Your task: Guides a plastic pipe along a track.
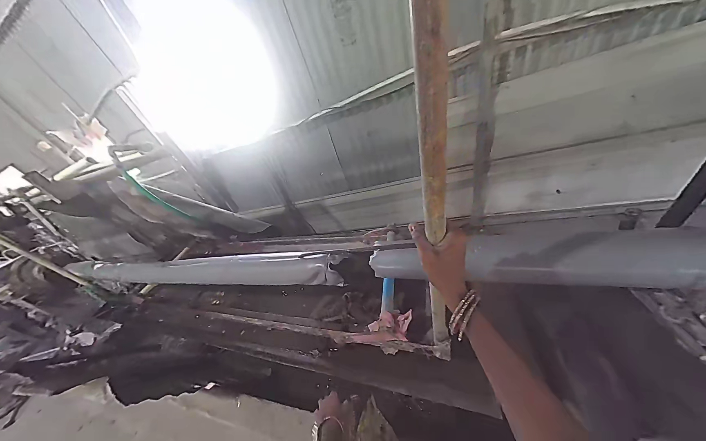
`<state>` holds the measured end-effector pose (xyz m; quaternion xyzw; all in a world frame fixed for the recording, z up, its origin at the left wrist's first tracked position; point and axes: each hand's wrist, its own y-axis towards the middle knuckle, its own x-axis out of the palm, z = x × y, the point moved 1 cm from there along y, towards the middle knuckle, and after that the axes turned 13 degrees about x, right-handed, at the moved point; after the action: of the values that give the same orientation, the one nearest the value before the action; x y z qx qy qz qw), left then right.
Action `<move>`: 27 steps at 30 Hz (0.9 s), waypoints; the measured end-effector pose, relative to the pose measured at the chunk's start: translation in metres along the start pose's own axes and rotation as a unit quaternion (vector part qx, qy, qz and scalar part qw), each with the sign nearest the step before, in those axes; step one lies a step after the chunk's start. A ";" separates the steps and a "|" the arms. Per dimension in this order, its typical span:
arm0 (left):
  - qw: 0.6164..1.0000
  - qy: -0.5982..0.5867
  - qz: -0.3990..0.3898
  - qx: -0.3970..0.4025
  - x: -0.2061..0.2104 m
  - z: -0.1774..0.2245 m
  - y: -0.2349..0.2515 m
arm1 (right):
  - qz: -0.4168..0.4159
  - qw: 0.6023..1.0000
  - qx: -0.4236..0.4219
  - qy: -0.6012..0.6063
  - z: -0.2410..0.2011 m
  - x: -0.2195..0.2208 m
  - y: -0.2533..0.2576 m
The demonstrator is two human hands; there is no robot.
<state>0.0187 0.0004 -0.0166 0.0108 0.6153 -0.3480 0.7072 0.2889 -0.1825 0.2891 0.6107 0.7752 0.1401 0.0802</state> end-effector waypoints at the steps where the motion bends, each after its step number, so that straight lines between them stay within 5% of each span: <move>1: 1.000 0.008 -0.017 -0.021 0.003 -0.003 0.005 | 0.000 1.000 -0.003 -0.002 0.001 0.000 -0.001; 8: 0.997 0.037 -0.063 -0.018 -0.006 0.007 0.007 | -0.015 1.000 -0.011 0.011 0.005 -0.001 -0.002; 18: 0.996 0.071 0.030 0.036 0.007 0.026 -0.036 | 0.027 0.997 -0.069 0.018 0.007 0.005 0.004; 27: 0.996 0.064 0.023 0.053 0.007 0.039 -0.034 | 0.036 0.996 -0.079 0.020 0.005 0.005 0.003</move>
<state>0.0352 -0.0462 0.0007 0.0843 0.6395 -0.3620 0.6730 0.2923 -0.1762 0.2851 0.6270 0.7406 0.2163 0.1077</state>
